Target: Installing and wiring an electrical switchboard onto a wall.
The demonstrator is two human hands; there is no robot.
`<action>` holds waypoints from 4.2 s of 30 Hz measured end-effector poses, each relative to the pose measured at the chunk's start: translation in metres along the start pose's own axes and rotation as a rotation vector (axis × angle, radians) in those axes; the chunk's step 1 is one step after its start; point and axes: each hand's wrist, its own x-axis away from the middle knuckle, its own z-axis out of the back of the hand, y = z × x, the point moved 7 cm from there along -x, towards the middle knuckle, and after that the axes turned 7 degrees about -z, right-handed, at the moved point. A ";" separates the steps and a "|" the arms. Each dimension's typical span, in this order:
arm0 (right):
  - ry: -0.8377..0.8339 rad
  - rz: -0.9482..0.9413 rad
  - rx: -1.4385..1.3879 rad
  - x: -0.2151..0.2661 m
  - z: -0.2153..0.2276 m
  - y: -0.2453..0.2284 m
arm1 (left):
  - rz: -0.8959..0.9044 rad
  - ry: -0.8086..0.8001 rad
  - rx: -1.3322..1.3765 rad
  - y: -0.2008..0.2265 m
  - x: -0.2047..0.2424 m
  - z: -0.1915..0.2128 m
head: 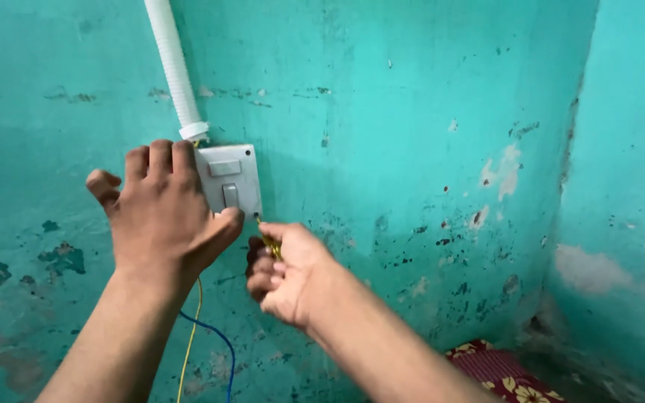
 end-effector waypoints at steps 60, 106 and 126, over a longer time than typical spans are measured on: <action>0.276 0.141 -0.146 0.018 -0.018 0.013 | 0.075 -0.087 0.136 -0.010 -0.007 -0.013; 0.233 0.075 0.009 0.014 -0.012 0.010 | 0.108 -0.131 0.148 -0.002 -0.006 -0.005; 0.239 0.087 0.066 0.003 0.003 0.001 | 0.108 -0.165 0.125 -0.003 -0.008 -0.008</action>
